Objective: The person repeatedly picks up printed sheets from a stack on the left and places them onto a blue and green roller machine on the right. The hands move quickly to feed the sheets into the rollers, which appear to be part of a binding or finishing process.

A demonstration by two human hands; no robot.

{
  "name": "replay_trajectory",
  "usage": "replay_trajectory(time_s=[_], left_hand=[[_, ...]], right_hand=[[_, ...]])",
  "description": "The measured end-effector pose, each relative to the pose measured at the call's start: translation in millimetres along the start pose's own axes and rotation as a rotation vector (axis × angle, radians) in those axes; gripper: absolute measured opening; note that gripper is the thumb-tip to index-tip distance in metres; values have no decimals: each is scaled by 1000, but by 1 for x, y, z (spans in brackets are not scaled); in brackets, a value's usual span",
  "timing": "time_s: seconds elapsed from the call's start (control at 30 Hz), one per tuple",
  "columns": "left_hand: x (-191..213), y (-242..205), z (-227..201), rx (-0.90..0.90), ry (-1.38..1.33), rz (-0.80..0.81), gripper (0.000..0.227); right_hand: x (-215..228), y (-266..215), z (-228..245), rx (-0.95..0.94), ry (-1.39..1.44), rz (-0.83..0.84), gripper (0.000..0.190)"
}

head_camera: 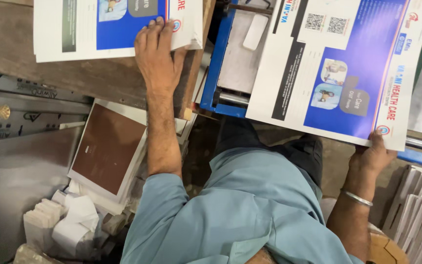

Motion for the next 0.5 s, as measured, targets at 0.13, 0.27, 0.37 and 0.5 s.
replay_trajectory(time_s=[0.13, 0.27, 0.37, 0.5], left_hand=[[-2, 0, 0, 28, 37, -10, 42], [-2, -3, -1, 25, 72, -9, 43], [-1, 1, -3, 19, 71, -15, 46], [3, 5, -10, -17, 119, -70, 54]], right_hand=[[-18, 26, -3, 38, 7, 2, 45], [-41, 67, -12, 53, 50, 6, 44], [-56, 90, -19, 92, 101, 91, 48], [-60, 101, -25, -28, 114, 73, 44]])
Point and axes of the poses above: each hand's wrist, its own y-axis towards the middle knuckle, its own x-axis out of the back of the hand, z = x × y, the point moved 3 cm from there along y, towards the middle knuckle
